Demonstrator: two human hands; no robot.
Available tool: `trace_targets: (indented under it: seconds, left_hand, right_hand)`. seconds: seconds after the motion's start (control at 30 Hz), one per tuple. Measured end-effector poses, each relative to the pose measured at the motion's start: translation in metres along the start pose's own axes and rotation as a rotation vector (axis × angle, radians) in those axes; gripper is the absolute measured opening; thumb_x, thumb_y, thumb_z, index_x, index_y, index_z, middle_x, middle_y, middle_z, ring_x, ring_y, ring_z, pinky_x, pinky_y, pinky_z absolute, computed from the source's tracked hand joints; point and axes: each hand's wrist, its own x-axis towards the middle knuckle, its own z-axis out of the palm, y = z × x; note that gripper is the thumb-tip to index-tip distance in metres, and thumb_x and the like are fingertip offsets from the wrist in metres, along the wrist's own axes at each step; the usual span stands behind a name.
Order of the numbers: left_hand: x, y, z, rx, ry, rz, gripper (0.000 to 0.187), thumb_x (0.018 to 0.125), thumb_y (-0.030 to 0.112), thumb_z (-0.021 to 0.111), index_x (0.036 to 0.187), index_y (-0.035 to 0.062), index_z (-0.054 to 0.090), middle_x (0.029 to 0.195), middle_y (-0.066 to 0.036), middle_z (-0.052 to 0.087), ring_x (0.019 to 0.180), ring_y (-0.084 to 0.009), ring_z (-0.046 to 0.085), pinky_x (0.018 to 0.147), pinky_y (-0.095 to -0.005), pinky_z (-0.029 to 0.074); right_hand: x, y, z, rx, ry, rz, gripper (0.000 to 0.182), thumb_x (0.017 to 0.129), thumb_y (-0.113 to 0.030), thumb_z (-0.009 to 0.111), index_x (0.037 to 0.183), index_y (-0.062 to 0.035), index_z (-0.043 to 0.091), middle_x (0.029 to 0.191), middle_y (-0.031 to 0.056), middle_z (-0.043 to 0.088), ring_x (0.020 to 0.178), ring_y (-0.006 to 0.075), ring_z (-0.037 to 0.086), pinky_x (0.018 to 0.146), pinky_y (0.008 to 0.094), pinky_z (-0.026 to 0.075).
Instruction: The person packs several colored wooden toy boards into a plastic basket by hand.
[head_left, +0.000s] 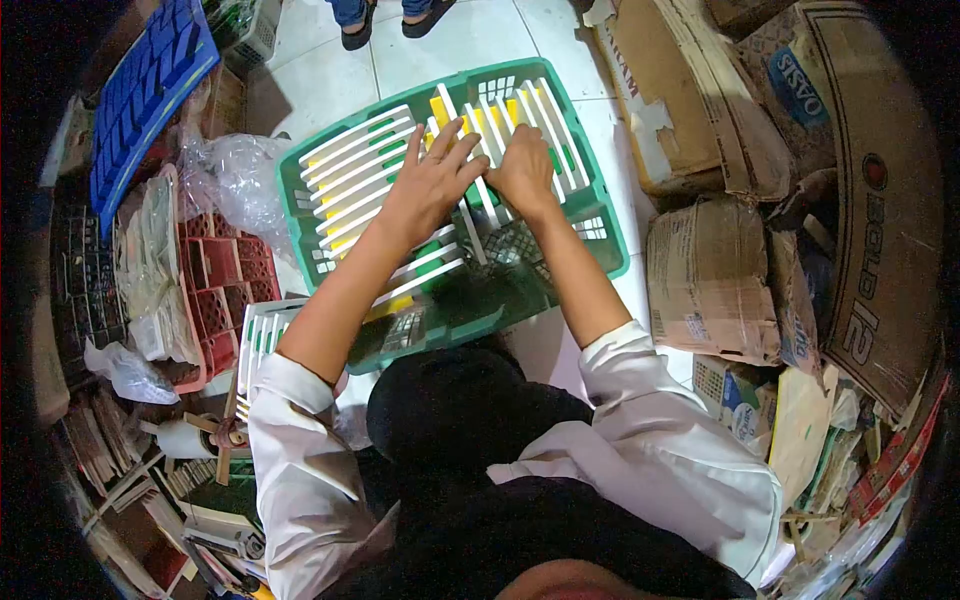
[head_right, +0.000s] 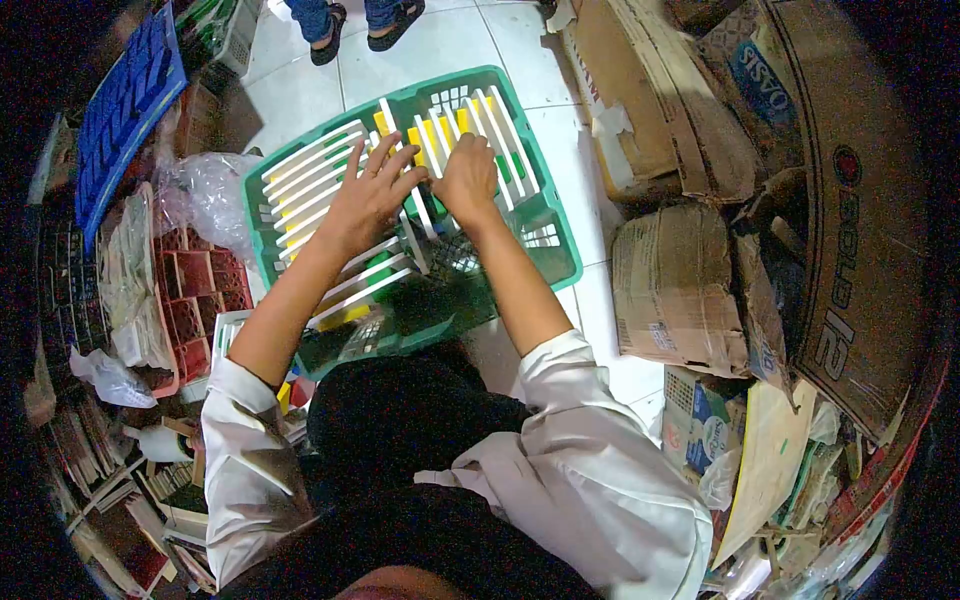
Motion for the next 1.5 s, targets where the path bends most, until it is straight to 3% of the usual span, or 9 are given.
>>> trace_targets:
  seconds: [0.23,0.5,0.6,0.77,0.9,1.07,1.17,1.37,1.5]
  left_hand:
    - [0.0,0.004,-0.008,0.117,0.059,0.014,0.034,0.076,0.004,0.058,0.107,0.0137,0.05,0.128,-0.006,0.046,0.132,-0.0261,0.032,0.107,-0.0558,0.022]
    - [-0.016,0.005,0.029,0.108,-0.09,-0.129,0.099,0.058,0.014,0.079,0.142,0.015,0.026,0.147,-0.01,0.029,0.138,-0.0289,0.023,0.107,-0.0591,0.022]
    - [-0.023,0.032,-0.003,-0.219,-0.273,-0.166,0.123,0.049,0.047,0.082,0.141,-0.0023,0.019,0.145,-0.024,0.023,0.137,-0.034,0.021,0.105,-0.0637,0.015]
    - [-0.037,0.054,0.07,-0.081,-0.214,-0.206,0.126,0.051,0.066,0.072,0.141,-0.0028,0.017,0.148,-0.02,0.019,0.14,-0.0308,0.012,0.106,-0.0632,0.007]
    - [-0.031,0.058,0.091,-0.017,0.075,-0.322,0.104,0.068,0.059,0.067,0.138,-0.004,0.022,0.146,-0.02,0.022,0.138,-0.0302,0.018,0.106,-0.0629,0.009]
    - [-0.019,0.051,0.076,-0.048,0.062,-0.443,0.095,0.065,0.044,0.074,0.137,-0.0021,0.031,0.145,-0.02,0.026,0.136,-0.0306,0.025,0.105,-0.0652,0.011]
    - [-0.018,0.057,0.063,-0.089,0.007,-0.474,0.089,0.066,0.042,0.073,0.136,0.002,0.035,0.144,-0.023,0.028,0.134,-0.0324,0.029,0.104,-0.0661,0.011]
    - [-0.015,0.052,0.09,0.079,0.206,-0.399,0.068,0.074,0.037,0.063,0.13,0.0041,0.045,0.135,-0.032,0.037,0.128,-0.039,0.037,0.099,-0.0691,0.017]
    - [-0.016,0.051,0.079,-0.077,0.218,-0.372,0.065,0.076,0.032,0.062,0.131,0.0024,0.044,0.136,-0.033,0.035,0.13,-0.0402,0.036,0.097,-0.0703,0.021]
  right_hand:
    - [0.011,-0.007,0.006,-0.011,0.003,-0.049,0.076,0.06,-0.028,0.083,0.114,0.0017,0.039,0.091,0.0223,0.058,0.076,0.0355,0.064,0.062,0.0432,0.053]
    - [0.013,-0.007,-0.01,0.039,0.224,-0.195,0.063,0.065,-0.027,0.074,0.112,-0.0005,0.042,0.087,0.0215,0.058,0.075,0.0356,0.061,0.062,0.043,0.05]
    - [0.015,-0.013,-0.007,0.018,0.136,-0.17,0.06,0.065,-0.027,0.073,0.11,-0.001,0.043,0.088,0.021,0.057,0.078,0.0353,0.061,0.063,0.0429,0.05]
    - [0.005,0.003,0.016,0.078,0.076,-0.169,0.061,0.074,-0.037,0.068,0.117,0.002,0.048,0.099,0.0239,0.057,0.091,0.0387,0.058,0.076,0.0451,0.048]
    - [-0.016,0.017,-0.016,0.074,0.407,-0.425,0.053,0.078,-0.035,0.068,0.113,0.0024,0.054,0.11,0.0232,0.053,0.107,0.0367,0.049,0.092,0.0425,0.04]
    - [-0.12,0.045,0.025,1.728,-0.102,0.997,0.069,0.09,-0.061,0.04,0.13,-0.0057,0.043,0.133,0.0168,0.044,0.121,0.0333,0.041,0.096,0.052,0.036]
    - [-0.118,0.033,0.044,2.027,-0.299,1.232,0.077,0.09,-0.068,0.021,0.139,-0.0094,0.034,0.137,0.0165,0.041,0.125,0.0332,0.039,0.104,0.0528,0.029]
    - [-0.065,0.004,0.052,2.013,-0.096,0.778,0.093,0.079,-0.081,0.014,0.14,-0.0141,0.034,0.142,0.01,0.039,0.131,0.0313,0.034,0.109,0.0482,0.022]
    - [-0.074,0.018,0.053,2.072,-0.035,0.855,0.089,0.082,-0.077,0.012,0.139,-0.0135,0.036,0.139,0.0098,0.043,0.125,0.0319,0.042,0.105,0.0489,0.032]
